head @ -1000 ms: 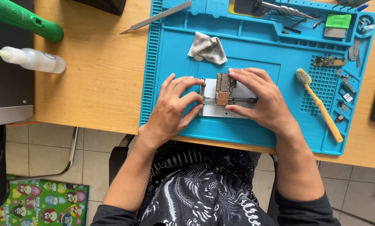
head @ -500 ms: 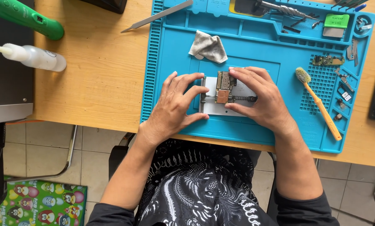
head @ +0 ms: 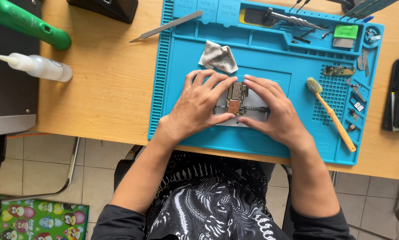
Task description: Securing a mobile phone motherboard into a specialized spring-loaded repair holder on a workbench.
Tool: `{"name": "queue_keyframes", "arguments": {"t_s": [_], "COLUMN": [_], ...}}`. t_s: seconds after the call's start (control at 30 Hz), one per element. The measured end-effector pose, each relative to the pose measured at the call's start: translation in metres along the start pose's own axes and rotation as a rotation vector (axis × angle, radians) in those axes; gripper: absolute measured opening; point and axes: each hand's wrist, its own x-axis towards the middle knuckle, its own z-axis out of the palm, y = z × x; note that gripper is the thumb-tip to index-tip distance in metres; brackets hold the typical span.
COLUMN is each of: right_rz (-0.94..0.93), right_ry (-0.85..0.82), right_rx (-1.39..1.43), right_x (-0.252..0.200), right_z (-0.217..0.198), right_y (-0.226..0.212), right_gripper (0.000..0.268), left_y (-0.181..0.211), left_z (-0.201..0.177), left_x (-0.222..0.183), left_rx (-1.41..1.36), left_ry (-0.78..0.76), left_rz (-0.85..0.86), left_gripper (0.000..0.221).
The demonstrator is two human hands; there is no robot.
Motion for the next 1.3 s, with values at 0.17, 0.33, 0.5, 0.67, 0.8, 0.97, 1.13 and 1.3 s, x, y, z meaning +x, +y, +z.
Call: {"name": "queue_keyframes", "arguments": {"t_s": [0.17,0.33,0.5,0.67,0.8,0.97,1.13,1.3], "right_rz": [0.071,0.073,0.097,0.097,0.122,0.111,0.11,0.052], "right_ry": [0.113,0.154,0.089,0.069,0.069,0.039,-0.021,-0.046], "right_rx": [0.013,-0.022,-0.062,-0.059,-0.033,-0.018,-0.068,-0.238], "right_x": [-0.033,-0.043,-0.04,-0.039,-0.035,-0.034,-0.035,-0.033], "right_z": [-0.018,-0.014,-0.011,-0.011,-0.012,-0.012,-0.011,-0.003], "right_y": [0.013,0.023,0.022,0.02,0.016,0.019,0.023,0.012], "right_gripper": [0.055,0.017,0.016,0.016,0.017,0.012,0.014,0.028], "left_y": [-0.004,-0.002,-0.005,-0.005,-0.005,-0.006,-0.005,-0.005], "left_z": [0.001,0.0,0.0,-0.001,-0.001,-0.001,-0.005,-0.009], "left_x": [-0.001,-0.001,-0.004,-0.007,-0.009,-0.009,-0.009,-0.01], "left_rx": [-0.051,-0.07,-0.083,-0.112,-0.141,-0.15,-0.163,-0.16], "left_ry": [0.017,0.022,0.027,0.025,0.013,0.001,-0.019,-0.023], "left_rz": [-0.006,0.004,0.002,-0.016,-0.038,-0.038,-0.061,-0.079], "left_gripper": [0.083,0.08,0.081,0.082,0.083,0.084,0.083,0.084]}}
